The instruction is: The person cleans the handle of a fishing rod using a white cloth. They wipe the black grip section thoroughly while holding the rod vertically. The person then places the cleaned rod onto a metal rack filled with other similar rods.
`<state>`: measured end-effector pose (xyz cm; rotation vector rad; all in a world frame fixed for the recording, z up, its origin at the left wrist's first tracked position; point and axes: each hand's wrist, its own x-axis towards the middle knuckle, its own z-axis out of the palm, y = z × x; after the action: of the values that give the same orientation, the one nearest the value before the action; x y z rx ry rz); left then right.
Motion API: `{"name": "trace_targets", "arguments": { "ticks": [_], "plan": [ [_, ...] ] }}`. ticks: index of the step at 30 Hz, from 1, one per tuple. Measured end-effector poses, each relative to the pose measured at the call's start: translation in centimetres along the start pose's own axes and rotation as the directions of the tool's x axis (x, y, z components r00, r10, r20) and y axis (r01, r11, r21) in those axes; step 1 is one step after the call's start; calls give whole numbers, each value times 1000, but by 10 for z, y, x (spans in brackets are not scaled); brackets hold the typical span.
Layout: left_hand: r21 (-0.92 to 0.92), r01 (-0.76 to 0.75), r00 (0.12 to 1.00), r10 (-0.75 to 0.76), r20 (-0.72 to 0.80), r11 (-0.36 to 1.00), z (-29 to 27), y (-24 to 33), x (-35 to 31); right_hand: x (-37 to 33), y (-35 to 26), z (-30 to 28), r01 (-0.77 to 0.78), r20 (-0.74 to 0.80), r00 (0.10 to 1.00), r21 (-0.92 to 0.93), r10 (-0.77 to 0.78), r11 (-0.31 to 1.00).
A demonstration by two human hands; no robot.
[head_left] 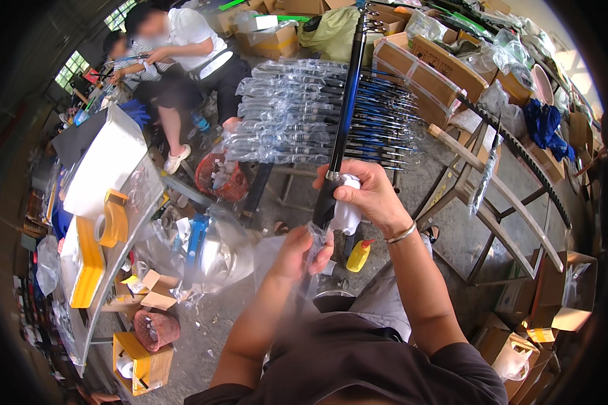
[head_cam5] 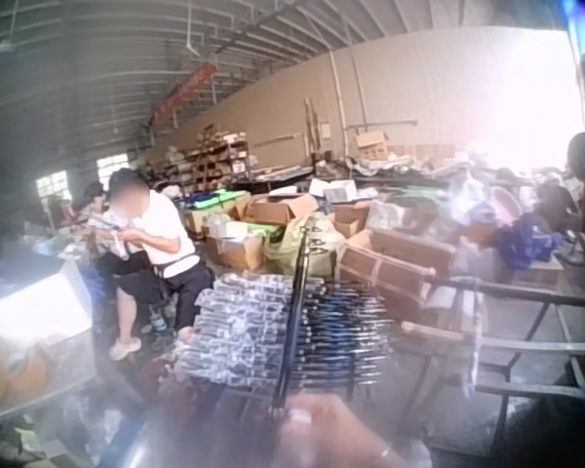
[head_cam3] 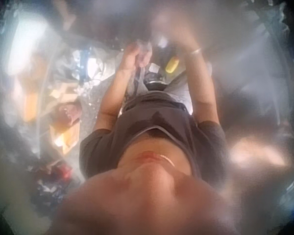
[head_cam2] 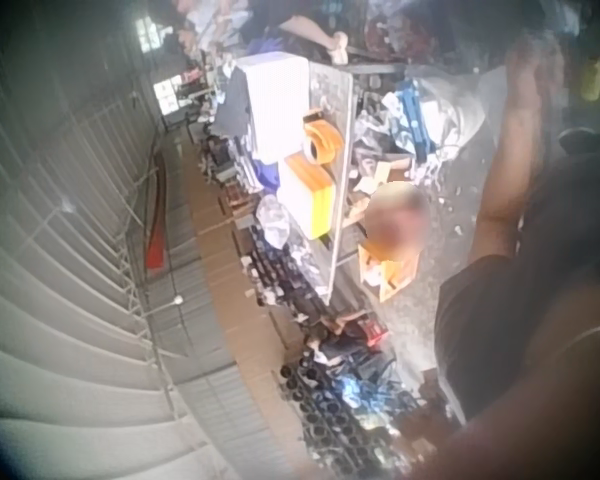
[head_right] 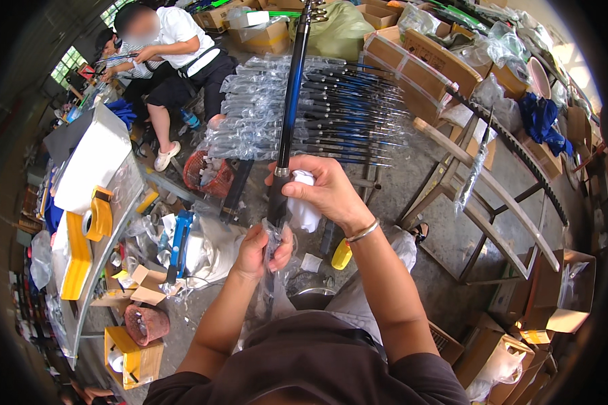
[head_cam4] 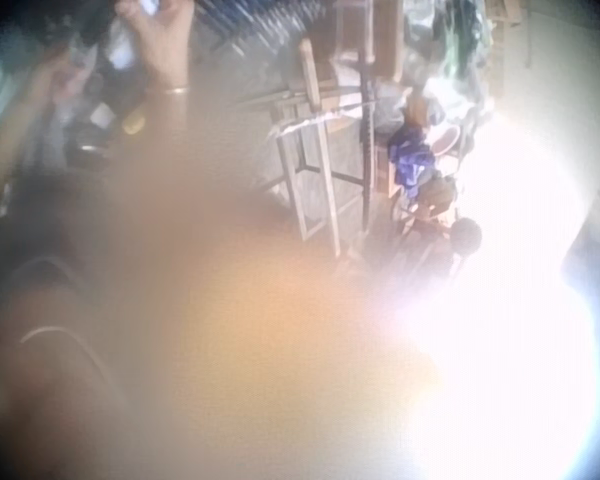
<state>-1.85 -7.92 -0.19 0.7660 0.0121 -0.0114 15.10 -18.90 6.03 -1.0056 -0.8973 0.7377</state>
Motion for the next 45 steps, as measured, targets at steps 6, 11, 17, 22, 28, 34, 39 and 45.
{"name": "trace_targets", "arguments": {
  "ticks": [6,11,17,22,28,34,39,45],
  "plan": [
    [-97,65,997,-60,50,993,-2,-3,4,1,7,-6,3,12,1000,68,-4,998],
    [-149,79,993,-66,96,986,0,-6,6,1,13,-9,17,18,1000,136,-19,991],
    [88,-37,995,44,-88,995,1,-4,6,-2,11,-7,-28,-89,995,103,37,994],
    [669,-128,889,384,-250,732,12,-4,10,-11,25,-6,-23,-202,979,21,27,1000],
    [908,-20,784,570,-246,419,26,-6,11,-9,17,1,-46,-219,975,18,49,999],
    [965,-31,734,662,-155,261,29,-9,14,-10,20,1,-41,-209,976,87,58,995],
    [981,4,665,732,-146,192,29,-12,19,-12,23,-2,-122,-251,961,-12,115,993],
    [995,97,622,781,-62,1,23,-15,23,-13,17,11,-135,-335,940,-181,68,974]
  ]
}}
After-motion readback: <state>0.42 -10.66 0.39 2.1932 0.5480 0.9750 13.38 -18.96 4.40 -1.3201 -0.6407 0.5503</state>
